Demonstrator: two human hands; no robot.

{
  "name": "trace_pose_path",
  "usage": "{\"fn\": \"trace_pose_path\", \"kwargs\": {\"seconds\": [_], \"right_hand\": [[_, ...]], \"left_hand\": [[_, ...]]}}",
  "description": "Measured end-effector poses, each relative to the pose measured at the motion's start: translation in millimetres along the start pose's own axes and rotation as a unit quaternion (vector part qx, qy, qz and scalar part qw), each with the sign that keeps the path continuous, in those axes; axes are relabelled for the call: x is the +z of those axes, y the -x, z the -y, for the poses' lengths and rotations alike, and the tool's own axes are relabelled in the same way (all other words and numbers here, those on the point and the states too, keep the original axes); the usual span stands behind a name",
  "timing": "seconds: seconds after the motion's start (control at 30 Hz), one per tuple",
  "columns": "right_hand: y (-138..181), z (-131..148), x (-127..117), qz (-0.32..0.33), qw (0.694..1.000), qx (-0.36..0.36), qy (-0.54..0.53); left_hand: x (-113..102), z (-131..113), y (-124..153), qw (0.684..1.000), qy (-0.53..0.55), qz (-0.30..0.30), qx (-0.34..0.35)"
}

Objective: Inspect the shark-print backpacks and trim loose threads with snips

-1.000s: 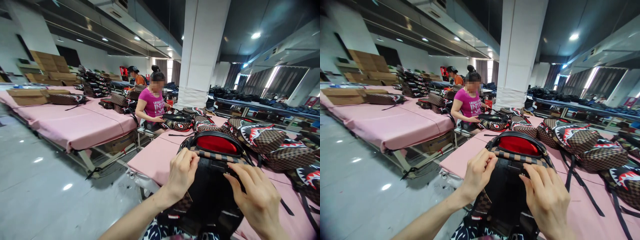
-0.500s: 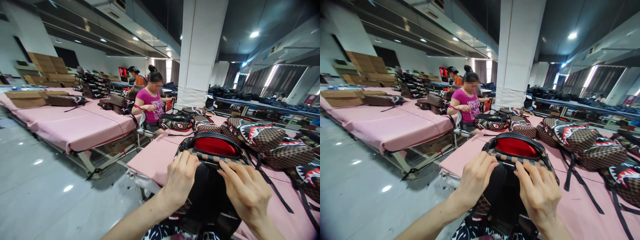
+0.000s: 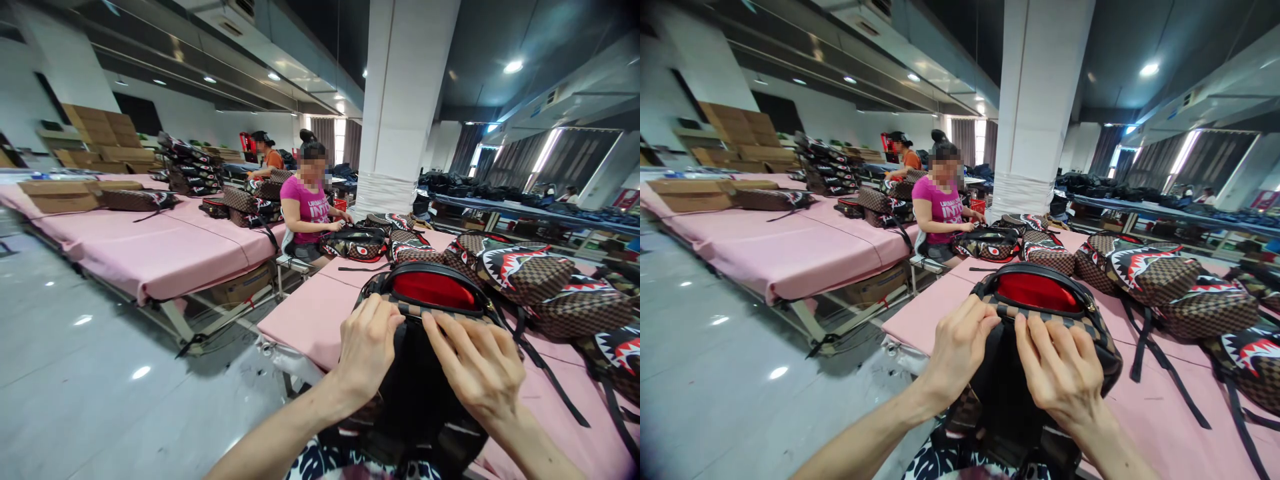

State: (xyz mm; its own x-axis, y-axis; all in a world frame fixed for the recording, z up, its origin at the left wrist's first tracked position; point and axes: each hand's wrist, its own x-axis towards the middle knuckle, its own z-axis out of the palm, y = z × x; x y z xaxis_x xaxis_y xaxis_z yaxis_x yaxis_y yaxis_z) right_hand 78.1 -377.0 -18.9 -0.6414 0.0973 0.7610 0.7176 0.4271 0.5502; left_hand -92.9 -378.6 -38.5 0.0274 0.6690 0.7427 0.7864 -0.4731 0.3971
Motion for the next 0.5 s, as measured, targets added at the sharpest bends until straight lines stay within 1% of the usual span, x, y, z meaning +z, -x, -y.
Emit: {"fn": "trace_pose_path", "kwargs": {"seconds": [0.13, 0.2, 0.23, 0.27, 0.3, 0.37, 0.4, 0.43, 0.5], "right_hand": [[-6, -5, -2, 0.015, 0.999, -0.030, -0.014], [-6, -7, 0, 0.019, 0.999, -0.033, -0.012], [-5, -8, 2, 0.021, 0.999, -0.026, -0.013], [-4, -8, 5, 0.024, 1.000, -0.014, -0.014], [-2, -9, 8, 0.026, 0.999, 0.002, -0.018], [0, -10, 14, 0.029, 0.998, 0.037, -0.036], [0, -11, 16, 0.031, 0.997, 0.054, -0.054], [-1, -12, 18, 0.029, 0.994, 0.072, -0.081], [0, -16, 19, 0.016, 0.979, 0.124, -0.158]], "left_hand": [[1, -4, 0, 1.000, 0.027, -0.001, -0.007], [-3, -1, -2, 0.997, 0.070, 0.007, -0.028], [-8, 3, -3, 0.993, 0.109, 0.023, -0.045], [-13, 9, -3, 0.983, 0.161, 0.057, -0.063], [-20, 18, -3, 0.965, 0.223, 0.109, -0.081], [-33, 36, 2, 0.909, 0.336, 0.221, -0.113], [-38, 44, 6, 0.883, 0.370, 0.257, -0.132], [-41, 50, 11, 0.868, 0.386, 0.271, -0.155], [-40, 54, 22, 0.864, 0.383, 0.256, -0.203]]}}
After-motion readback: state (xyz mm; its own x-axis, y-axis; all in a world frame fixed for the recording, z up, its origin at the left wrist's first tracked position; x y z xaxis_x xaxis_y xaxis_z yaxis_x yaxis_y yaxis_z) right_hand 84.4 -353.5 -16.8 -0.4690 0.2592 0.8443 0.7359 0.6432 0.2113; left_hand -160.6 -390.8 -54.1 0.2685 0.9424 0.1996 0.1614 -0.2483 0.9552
